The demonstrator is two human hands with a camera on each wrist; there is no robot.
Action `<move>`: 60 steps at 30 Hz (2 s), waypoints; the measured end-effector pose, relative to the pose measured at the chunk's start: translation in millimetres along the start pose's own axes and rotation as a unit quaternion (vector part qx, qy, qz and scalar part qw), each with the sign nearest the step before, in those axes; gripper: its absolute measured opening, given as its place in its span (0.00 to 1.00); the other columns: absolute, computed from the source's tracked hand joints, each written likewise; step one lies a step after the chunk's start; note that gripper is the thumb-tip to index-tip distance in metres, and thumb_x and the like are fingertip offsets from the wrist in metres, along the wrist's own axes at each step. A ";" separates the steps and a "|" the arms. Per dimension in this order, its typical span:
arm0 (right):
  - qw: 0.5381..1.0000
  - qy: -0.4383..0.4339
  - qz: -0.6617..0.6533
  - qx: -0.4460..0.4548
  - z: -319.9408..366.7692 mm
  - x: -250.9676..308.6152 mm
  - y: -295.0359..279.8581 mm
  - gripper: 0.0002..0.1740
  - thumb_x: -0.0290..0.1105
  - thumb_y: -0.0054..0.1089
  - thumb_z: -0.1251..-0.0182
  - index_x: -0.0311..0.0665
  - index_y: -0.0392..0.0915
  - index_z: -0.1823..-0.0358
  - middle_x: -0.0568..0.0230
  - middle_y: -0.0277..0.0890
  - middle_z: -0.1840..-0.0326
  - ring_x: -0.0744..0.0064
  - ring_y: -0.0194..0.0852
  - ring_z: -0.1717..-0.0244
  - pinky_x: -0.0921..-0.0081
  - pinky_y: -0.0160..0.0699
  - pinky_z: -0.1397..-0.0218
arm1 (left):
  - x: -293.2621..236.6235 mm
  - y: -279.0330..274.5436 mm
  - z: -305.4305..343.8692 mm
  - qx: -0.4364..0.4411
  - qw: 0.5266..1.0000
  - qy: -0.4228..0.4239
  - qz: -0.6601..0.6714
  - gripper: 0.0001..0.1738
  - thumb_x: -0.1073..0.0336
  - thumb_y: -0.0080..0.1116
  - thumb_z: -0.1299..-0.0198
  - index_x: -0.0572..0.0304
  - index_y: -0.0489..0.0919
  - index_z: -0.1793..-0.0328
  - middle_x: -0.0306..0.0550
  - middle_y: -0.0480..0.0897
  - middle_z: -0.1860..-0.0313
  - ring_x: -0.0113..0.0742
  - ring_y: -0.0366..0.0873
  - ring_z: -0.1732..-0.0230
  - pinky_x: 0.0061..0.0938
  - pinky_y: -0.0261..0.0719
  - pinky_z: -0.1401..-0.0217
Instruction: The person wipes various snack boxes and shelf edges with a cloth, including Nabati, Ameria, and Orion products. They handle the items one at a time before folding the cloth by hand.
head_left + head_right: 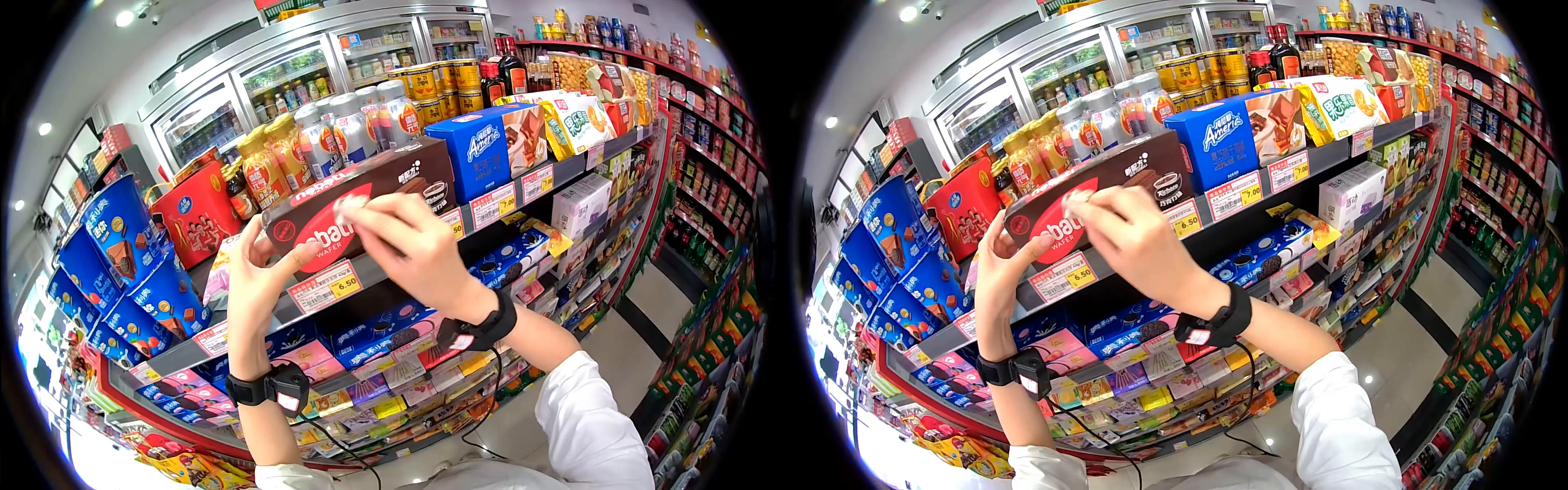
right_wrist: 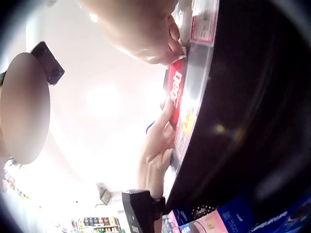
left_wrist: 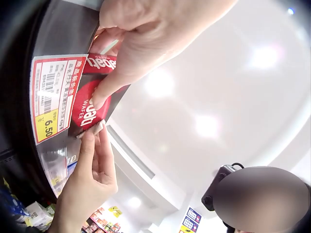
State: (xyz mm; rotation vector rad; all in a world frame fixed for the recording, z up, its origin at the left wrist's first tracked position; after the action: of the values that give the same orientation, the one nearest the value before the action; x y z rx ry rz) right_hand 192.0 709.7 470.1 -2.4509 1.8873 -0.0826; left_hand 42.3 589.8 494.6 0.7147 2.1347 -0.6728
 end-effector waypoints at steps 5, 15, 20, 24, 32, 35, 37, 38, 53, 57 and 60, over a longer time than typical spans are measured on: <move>0.992 0.048 0.083 -0.075 -9.5 -33.9 -46.6 0.16 0.18 0.66 0.43 0.38 0.85 0.52 0.59 0.82 0.59 0.66 0.83 0.61 0.75 0.80 0.55 | -2.1 0.8 -0.3 0.001 1.000 -0.001 0.013 0.28 0.71 0.73 0.48 0.68 0.74 0.42 0.51 0.87 0.56 0.29 0.83 0.57 0.23 0.79 0.52; 0.995 0.044 0.040 -0.078 -1.4 -18.8 -21.0 0.17 0.16 0.64 0.43 0.36 0.85 0.52 0.60 0.82 0.58 0.66 0.83 0.59 0.74 0.81 0.55 | -2.7 0.9 0.0 0.000 1.000 -0.008 0.010 0.29 0.71 0.73 0.49 0.67 0.74 0.41 0.50 0.87 0.57 0.29 0.83 0.57 0.22 0.79 0.54; 0.997 0.056 -0.035 -0.039 4.7 -6.6 -3.1 0.18 0.18 0.64 0.43 0.37 0.83 0.50 0.60 0.78 0.58 0.63 0.78 0.58 0.69 0.78 0.54 | 3.3 -1.3 -1.2 -0.005 1.000 -0.017 0.012 0.30 0.71 0.73 0.49 0.68 0.73 0.40 0.50 0.87 0.56 0.29 0.83 0.57 0.23 0.79 0.53; 0.997 0.051 0.019 -0.058 -2.7 -24.8 -27.4 0.15 0.19 0.63 0.42 0.38 0.84 0.52 0.60 0.79 0.59 0.62 0.80 0.57 0.70 0.79 0.53 | 0.7 0.5 -0.7 0.004 1.000 -0.008 0.021 0.29 0.72 0.73 0.49 0.67 0.73 0.40 0.50 0.87 0.57 0.29 0.83 0.57 0.22 0.79 0.54; 0.980 0.114 0.069 -0.145 -6.2 -49.7 -52.9 0.14 0.19 0.64 0.41 0.36 0.85 0.53 0.58 0.82 0.61 0.64 0.83 0.61 0.73 0.79 0.56 | -3.7 1.0 0.5 -0.002 1.000 -0.022 0.014 0.27 0.73 0.72 0.48 0.66 0.74 0.42 0.49 0.87 0.58 0.27 0.83 0.59 0.22 0.79 0.53; 0.991 0.073 0.040 -0.105 -4.0 -27.2 -22.0 0.15 0.20 0.64 0.41 0.37 0.84 0.52 0.58 0.80 0.57 0.61 0.81 0.58 0.71 0.80 0.55 | -4.4 1.0 0.4 0.005 1.000 -0.026 0.015 0.26 0.74 0.71 0.47 0.65 0.74 0.42 0.49 0.87 0.57 0.27 0.83 0.58 0.22 0.79 0.52; 0.994 0.069 -0.020 -0.077 -3.8 -6.0 4.2 0.18 0.21 0.64 0.42 0.39 0.82 0.49 0.60 0.79 0.55 0.59 0.78 0.53 0.67 0.78 0.50 | -2.1 0.5 -0.5 0.021 0.999 -0.022 0.017 0.27 0.75 0.70 0.47 0.65 0.73 0.41 0.49 0.87 0.56 0.28 0.83 0.56 0.23 0.80 0.51; 0.997 0.047 -0.033 -0.060 -5.5 5.5 15.0 0.20 0.21 0.64 0.43 0.38 0.82 0.47 0.60 0.79 0.54 0.59 0.77 0.52 0.67 0.76 0.47 | 0.1 -0.1 -1.4 0.030 0.999 -0.019 0.018 0.27 0.75 0.70 0.47 0.65 0.73 0.40 0.49 0.87 0.55 0.28 0.83 0.56 0.23 0.80 0.51; 0.985 0.093 0.075 -0.125 -10.7 -33.8 -51.2 0.15 0.19 0.64 0.41 0.38 0.85 0.52 0.60 0.81 0.59 0.65 0.81 0.59 0.73 0.79 0.54 | -1.4 0.5 -1.1 0.033 0.997 -0.041 0.048 0.32 0.76 0.73 0.51 0.65 0.72 0.39 0.50 0.86 0.53 0.29 0.83 0.54 0.24 0.80 0.48; 0.978 0.076 0.115 -0.156 -4.2 -40.9 -57.7 0.15 0.19 0.65 0.40 0.37 0.85 0.52 0.60 0.81 0.60 0.68 0.82 0.60 0.74 0.78 0.55 | -0.4 0.6 -1.8 0.041 0.997 -0.049 0.054 0.36 0.76 0.74 0.52 0.67 0.71 0.36 0.49 0.86 0.53 0.29 0.83 0.54 0.24 0.80 0.47; 0.980 0.101 0.069 -0.160 -8.3 -31.7 -39.1 0.15 0.19 0.65 0.40 0.37 0.85 0.52 0.59 0.81 0.60 0.67 0.81 0.61 0.75 0.78 0.55 | 2.7 -1.4 -2.6 0.044 0.996 -0.056 0.052 0.37 0.76 0.74 0.53 0.67 0.71 0.34 0.49 0.86 0.53 0.29 0.83 0.54 0.25 0.80 0.47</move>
State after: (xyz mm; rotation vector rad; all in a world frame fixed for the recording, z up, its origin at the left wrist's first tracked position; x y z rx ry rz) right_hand 221.0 750.3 480.6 -2.5829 2.3163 -0.0263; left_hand 38.5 591.3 494.2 0.8105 1.9624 -0.7362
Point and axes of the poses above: each hand's wrist, its own z-axis away from the middle knuckle, its own y-axis out of the palm, x = y × z, the point moved 5 cm from there along -z, towards the middle knuckle
